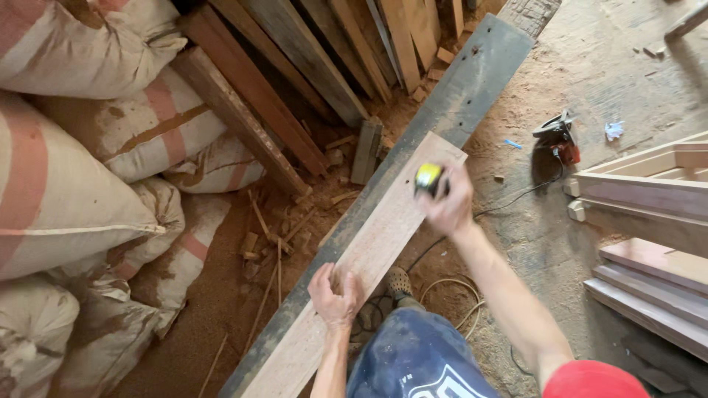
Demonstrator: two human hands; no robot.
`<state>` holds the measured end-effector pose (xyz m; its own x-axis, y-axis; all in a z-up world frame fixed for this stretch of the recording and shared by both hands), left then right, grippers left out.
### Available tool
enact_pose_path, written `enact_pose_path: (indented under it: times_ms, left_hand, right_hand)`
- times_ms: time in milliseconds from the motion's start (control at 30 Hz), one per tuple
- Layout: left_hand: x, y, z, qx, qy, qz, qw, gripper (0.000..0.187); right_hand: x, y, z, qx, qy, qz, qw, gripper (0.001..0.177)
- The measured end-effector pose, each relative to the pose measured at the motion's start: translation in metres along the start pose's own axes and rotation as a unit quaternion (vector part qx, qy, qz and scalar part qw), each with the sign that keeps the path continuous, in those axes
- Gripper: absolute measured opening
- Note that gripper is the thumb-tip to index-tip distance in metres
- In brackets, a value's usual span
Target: The person measures a wooden plank with a tape measure, marks it with a pencil, uses a try square to draw straight lines, and then cuts the plank with a circular saw. The person handles the plank, tape measure, pencil, try square, and circular saw throughout the process.
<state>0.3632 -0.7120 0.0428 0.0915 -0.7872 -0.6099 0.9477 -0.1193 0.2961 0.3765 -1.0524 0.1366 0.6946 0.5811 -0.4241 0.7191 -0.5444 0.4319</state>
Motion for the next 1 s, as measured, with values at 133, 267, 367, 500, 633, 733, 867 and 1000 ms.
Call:
enact_pose_path:
  times_ms: [133,267,367,500,633,733,867,1000]
  left_hand:
    - [0.004,-0.018,0.007,-0.172,-0.186,-0.037,0.967,0.046]
    - [0.035,-0.051,0.024,-0.496,-0.582,-0.167,0.623,0.061]
    - [0.024,-0.047,0.048,-0.487,-0.734,-0.217,0.422,0.053]
    - [0.006,-0.045,0.031,-0.509,-0.683,-0.153,0.502,0.046]
    - [-0.009,-0.041,0.021,-0.394,-0.520,-0.162,0.740,0.033]
    - [-0.013,-0.045,0.015,-0.380,-0.389,-0.197,0.816,0.029]
    - [-0.014,-0.053,0.025,-0.368,-0.359,-0.272,0.813,0.036]
    - [-0.017,-0.056,0.038,-0.318,-0.268,-0.351,0.839,0.050]
  right_hand:
    - [0.011,-0.085,-0.059,0.003,0.105,-0.121,0.987,0.029]
    - [0.036,-0.160,-0.110,0.126,0.294,-0.331,0.888,0.038]
    - [0.042,-0.175,-0.117,0.142,0.152,-0.382,0.900,0.062]
    - [0.038,-0.154,-0.119,0.036,0.116,-0.298,0.947,0.027]
    - [0.043,-0.155,-0.091,0.201,0.112,-0.347,0.909,0.028]
    - [0.042,-0.163,-0.073,0.271,0.110,-0.355,0.888,0.027]
    - [0.046,-0.183,-0.050,0.307,0.111,-0.417,0.848,0.027]
    - [0.054,-0.201,-0.043,0.360,0.242,-0.405,0.805,0.046]
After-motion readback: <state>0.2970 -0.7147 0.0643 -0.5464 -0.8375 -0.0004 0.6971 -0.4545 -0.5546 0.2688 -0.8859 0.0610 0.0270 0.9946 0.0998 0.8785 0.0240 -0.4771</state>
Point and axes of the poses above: each hand's wrist, its own y-axis towards the middle knuckle, its own x-axis out of the palm, z = x × y, the point moved 6 cm from there along y, towards the middle knuckle, and after that the axes turned 4 degrees about -y, right-handed, at the moved point
